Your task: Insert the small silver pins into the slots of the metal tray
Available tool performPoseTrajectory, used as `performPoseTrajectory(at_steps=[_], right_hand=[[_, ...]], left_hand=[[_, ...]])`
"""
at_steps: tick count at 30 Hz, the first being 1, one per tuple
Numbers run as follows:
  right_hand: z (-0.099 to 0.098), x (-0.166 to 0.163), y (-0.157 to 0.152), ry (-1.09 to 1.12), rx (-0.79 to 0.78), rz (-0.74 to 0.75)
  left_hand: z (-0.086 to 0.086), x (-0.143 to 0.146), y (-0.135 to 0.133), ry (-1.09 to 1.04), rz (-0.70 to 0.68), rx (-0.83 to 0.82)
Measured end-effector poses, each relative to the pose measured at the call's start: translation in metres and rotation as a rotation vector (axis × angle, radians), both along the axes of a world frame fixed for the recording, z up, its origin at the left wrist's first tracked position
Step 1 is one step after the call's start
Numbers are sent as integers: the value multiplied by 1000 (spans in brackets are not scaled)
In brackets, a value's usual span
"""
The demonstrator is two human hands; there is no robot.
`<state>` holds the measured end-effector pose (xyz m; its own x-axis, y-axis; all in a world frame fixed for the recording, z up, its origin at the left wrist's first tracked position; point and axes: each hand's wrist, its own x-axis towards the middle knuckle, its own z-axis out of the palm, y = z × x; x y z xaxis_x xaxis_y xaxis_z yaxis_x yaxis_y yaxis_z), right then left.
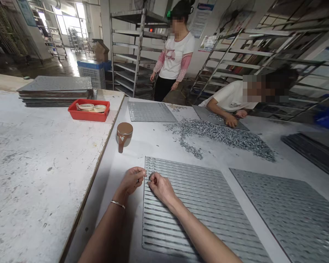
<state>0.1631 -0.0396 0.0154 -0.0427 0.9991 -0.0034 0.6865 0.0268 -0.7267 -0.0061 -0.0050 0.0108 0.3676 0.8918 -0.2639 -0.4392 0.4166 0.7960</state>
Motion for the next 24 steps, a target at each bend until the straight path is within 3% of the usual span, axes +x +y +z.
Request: performPoseTrajectory(at_steps=[6, 13, 16, 20, 24], right_hand=[[16, 9, -9, 326, -7, 63], [21, 17, -13, 539, -163, 23], [9, 24, -8, 457, -154, -29], [-5, 31, -4, 173, -126, -72], [-7, 26, -5, 7, -124, -54]], left_hand=[[1, 5, -5, 29, -147, 40], [6, 15, -14, 113, -116, 69], [5, 15, -12, 113, -88, 55], [3, 9, -4, 51, 35, 40], [3, 4, 1, 9, 98, 21]])
